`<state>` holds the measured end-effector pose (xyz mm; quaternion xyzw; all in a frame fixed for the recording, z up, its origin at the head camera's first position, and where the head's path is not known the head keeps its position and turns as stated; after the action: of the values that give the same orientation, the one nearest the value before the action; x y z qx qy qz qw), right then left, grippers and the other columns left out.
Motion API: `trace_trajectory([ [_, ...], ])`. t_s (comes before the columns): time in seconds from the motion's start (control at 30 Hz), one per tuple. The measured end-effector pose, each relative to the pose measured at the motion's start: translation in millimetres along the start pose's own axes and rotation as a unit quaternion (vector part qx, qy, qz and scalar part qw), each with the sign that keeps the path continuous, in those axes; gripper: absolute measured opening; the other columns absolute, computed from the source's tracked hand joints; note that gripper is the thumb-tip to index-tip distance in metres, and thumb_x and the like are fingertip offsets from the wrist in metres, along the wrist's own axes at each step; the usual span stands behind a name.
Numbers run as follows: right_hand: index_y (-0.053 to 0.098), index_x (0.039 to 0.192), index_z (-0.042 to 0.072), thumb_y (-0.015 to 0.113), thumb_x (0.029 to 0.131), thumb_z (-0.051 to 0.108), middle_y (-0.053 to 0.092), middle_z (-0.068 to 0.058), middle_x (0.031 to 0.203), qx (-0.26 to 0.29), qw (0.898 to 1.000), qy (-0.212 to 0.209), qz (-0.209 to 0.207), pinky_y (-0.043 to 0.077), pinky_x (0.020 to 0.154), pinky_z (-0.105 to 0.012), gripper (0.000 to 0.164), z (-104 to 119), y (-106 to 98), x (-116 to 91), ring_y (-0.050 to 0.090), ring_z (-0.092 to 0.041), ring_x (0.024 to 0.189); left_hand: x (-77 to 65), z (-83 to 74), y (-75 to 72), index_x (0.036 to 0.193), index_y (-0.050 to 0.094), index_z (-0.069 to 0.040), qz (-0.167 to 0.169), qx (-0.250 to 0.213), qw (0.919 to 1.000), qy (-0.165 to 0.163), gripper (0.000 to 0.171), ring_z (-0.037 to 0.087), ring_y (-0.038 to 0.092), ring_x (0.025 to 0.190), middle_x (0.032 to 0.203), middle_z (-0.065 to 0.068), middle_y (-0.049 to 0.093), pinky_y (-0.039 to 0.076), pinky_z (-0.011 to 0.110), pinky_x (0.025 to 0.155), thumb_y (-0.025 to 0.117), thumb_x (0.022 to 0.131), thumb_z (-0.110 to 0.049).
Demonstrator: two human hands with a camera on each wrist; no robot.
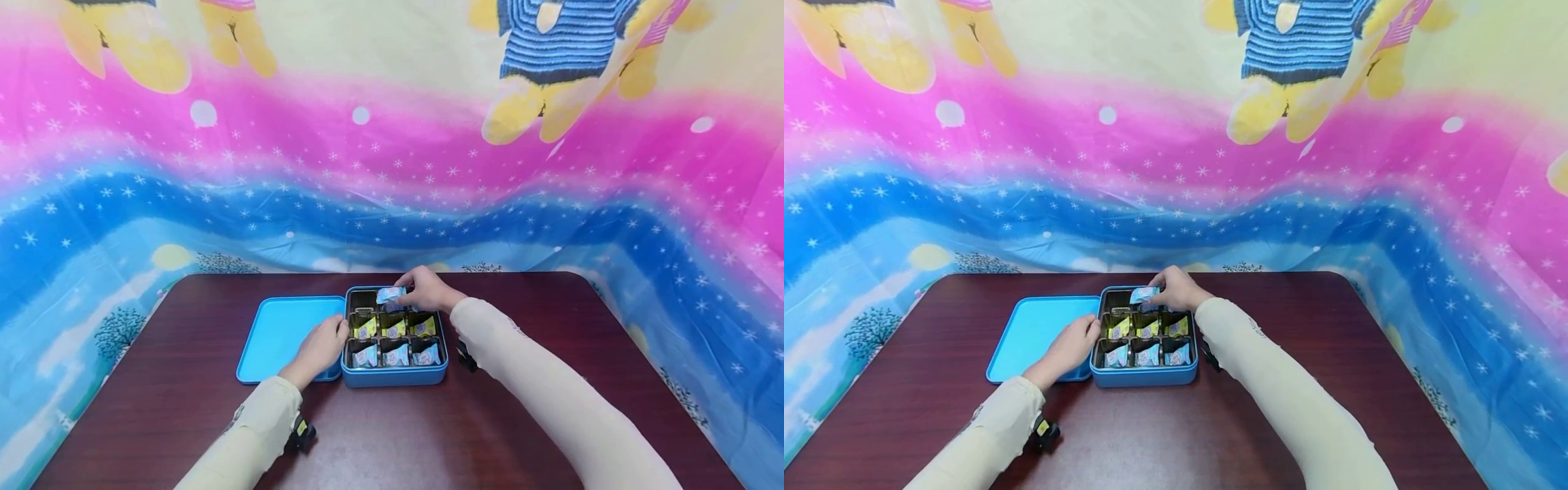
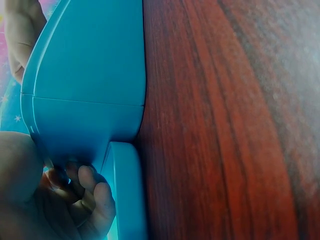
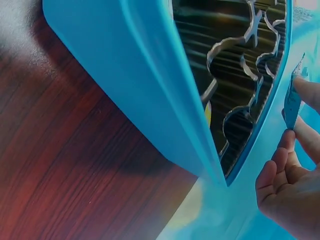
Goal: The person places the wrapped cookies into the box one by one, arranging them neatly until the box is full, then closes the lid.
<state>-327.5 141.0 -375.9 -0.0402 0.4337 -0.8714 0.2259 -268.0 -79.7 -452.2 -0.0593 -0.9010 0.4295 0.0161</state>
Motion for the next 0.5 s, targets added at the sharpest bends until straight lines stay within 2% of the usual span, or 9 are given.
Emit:
trace_trajectory([
  [0.23, 0.067, 0.128, 0.003, 0.073, 0.093, 0.018, 0.062, -0.015, 0.139, -0.014, 1.0, 0.006, 0.006, 0.05, 0.105, -0.047, 0.038, 7, 7, 5, 0.056, -0.032, 0.13, -0.6, 0.9, 0.2, 0.083, 0.05, -0.012, 0.0, -0.003, 1.0, -0.006, 0.03, 0.02, 0.045, 0.059, 0.07, 0.006, 0.046, 0.036, 0.033, 0.056, 0.039, 0.108, -0.027],
  [0.5, 0.066, 0.13, 0.005, 0.072, 0.095, 0.019, 0.063, -0.014, 0.137, -0.022, 1.0, 0.017, 0.009, 0.05, 0.104, -0.046, 0.038, 12, 14, 10, 0.057, -0.031, 0.129, 0.7, 0.2, -0.4, 0.085, 0.051, -0.012, 0.005, 0.004, 1.0, 0.0, 0.029, 0.02, 0.046, 0.063, 0.072, 0.006, 0.046, 0.037, 0.033, 0.06, 0.04, 0.108, -0.027],
])
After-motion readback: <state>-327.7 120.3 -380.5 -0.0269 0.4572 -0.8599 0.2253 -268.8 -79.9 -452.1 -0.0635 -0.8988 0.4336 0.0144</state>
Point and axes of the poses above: each hand's wrist, its own x-axis towards the middle knuckle, its own y-axis out of the palm, z = x × y, the point moved 3 cm from there along x, towards the middle knuckle
